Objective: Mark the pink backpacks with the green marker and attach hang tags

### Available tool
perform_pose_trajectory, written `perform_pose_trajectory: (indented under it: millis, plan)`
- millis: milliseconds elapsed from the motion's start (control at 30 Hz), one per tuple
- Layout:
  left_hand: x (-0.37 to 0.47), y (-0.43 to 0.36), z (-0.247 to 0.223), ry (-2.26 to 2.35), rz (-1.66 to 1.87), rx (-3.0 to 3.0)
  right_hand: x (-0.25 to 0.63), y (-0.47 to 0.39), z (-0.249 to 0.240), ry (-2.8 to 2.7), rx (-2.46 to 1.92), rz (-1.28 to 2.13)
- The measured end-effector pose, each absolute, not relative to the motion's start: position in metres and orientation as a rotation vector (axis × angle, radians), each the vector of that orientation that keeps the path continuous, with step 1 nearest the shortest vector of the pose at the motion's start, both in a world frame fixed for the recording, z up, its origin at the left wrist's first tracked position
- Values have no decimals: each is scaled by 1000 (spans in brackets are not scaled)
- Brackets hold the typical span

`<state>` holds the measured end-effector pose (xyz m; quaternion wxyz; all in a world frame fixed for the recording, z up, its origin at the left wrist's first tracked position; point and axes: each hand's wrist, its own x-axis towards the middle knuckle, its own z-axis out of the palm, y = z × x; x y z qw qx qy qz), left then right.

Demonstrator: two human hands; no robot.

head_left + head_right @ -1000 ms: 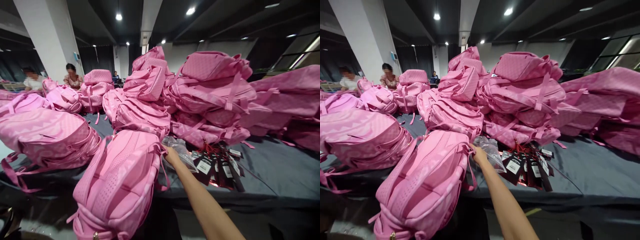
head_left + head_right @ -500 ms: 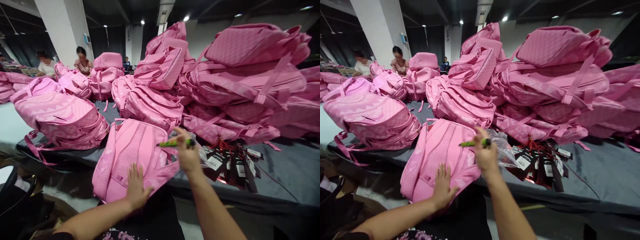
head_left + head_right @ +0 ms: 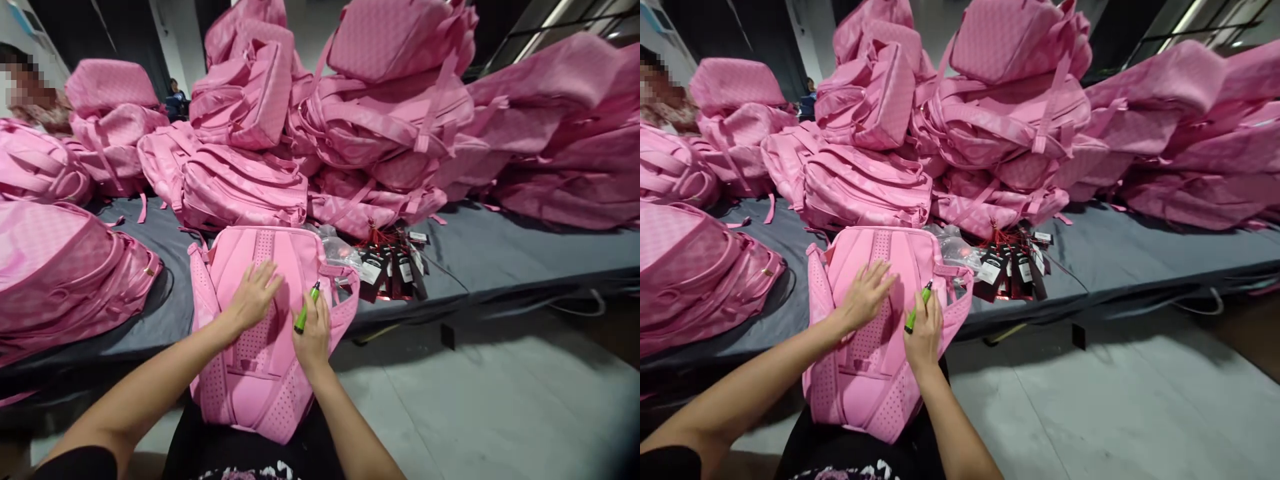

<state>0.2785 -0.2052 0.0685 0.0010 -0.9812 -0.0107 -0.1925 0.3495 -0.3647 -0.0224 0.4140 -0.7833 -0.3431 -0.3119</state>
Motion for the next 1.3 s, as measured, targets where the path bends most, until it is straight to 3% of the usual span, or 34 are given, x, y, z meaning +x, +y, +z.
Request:
perform_pose_trajectory:
  millis: [100, 233, 433, 733, 1033, 1300]
  plan:
    - [332, -210, 93, 403, -367, -3046, 351, -357, -20, -794, -1959, -788]
    - [370, -213, 111, 560, -236, -3018, 357, -365, -31, -878, -1974, -819]
    - [342, -206, 108, 856, -227, -2940, 337, -375, -34, -1008, -1988, -804]
    - [334, -90, 146, 356, -534, -2625, 339, -349, -44, -1222, -1897, -660]
    - [334, -128, 104, 806, -207, -2919, 340, -353, -39, -1146, -1826, -633]
    - [337, -90, 119, 562, -426, -2828, 343, -359, -36, -1070, -1798, -574]
